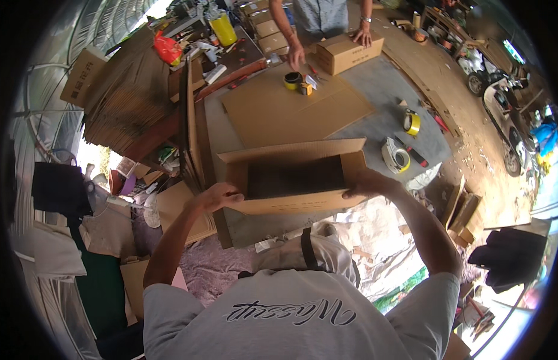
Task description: The person folds flat cardboard sheets into box shapes on a workbench. They use a handheld tape dispenser to seal the box flaps and edges. The person repeats this process for multiple boxes, stacking the finished ones on the table.
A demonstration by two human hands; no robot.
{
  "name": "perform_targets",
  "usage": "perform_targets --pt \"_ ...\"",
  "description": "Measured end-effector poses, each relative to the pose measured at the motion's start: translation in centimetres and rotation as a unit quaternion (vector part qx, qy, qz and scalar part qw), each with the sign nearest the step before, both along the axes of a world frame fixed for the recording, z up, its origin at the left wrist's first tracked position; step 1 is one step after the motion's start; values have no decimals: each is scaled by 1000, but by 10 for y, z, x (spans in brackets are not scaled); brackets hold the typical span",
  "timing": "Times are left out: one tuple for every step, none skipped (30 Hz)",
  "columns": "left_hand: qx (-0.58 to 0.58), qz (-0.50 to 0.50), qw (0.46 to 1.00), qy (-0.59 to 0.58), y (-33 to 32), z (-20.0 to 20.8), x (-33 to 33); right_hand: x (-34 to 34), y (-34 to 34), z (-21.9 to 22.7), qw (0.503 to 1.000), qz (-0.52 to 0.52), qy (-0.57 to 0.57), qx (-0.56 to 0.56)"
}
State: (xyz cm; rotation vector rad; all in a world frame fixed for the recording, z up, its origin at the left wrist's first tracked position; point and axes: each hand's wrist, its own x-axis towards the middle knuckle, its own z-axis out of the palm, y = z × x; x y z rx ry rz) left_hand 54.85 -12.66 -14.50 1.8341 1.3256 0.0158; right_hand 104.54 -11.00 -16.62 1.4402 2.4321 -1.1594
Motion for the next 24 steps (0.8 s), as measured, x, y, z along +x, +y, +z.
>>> perform_targets --pt "43 -30 999 8 -2 1 1 8 4 -3 1000 -10 -13 -14" --pt "89 -48 995 20 -8 1 -3 -2 10 12 999 28 -13 32" --pt "123 -24 992 -10 -13 -5 1 1 17 12 998 37 -41 39" --pt "156 1 987 -40 -19 -14 9 5 26 13 995 47 -69 46" --pt "188 31 979 -70 -26 -24 17 6 35 17 994 21 -92 59" --pt "205 24 978 -40 -30 -34 26 9 43 25 990 -6 -116 74" --pt "221 18 975 -10 -33 -45 36 11 47 29 986 -31 -141 88" --pt "241 12 970 20 -32 -44 48 13 50 33 988 -32 -121 93" --pt "228 19 973 9 -27 -42 56 18 53 35 990 -32 -101 98" --pt "216 27 976 -3 -19 -38 63 24 58 37 991 -30 -81 103" --pt "200 27 979 -18 -12 -31 74 44 61 26 991 -20 -47 123" --pt "222 12 975 2 -9 -26 86 54 66 27 988 -10 -74 137" --pt "243 -3 970 22 -6 -20 99 63 71 28 983 1 -102 152" --pt "264 -16 963 48 -3 -16 108 69 78 29 978 14 -124 168" --pt "271 2 962 22 1 -21 115 78 85 32 986 -10 -104 128" --pt "277 20 961 -4 6 -31 123 89 92 35 992 -34 -85 87" --pt "282 30 959 -29 11 -30 130 96 95 34 995 -64 -63 43" --pt "226 32 973 -15 17 -28 132 101 99 32 993 -81 -72 37" --pt "170 34 985 -2 23 -24 131 106 103 29 992 -98 -80 30" --pt "113 37 993 15 31 -20 129 110 109 25 990 -114 -86 23" --pt "132 51 990 4 37 -30 123 106 116 26 990 -110 -84 30" --pt "151 66 986 -7 46 -49 115 99 124 27 990 -107 -82 37" --pt "165 80 983 -20 49 -63 113 93 127 24 990 -104 -83 40" --pt "118 75 990 32 55 -55 118 92 129 23 987 -123 -80 62"
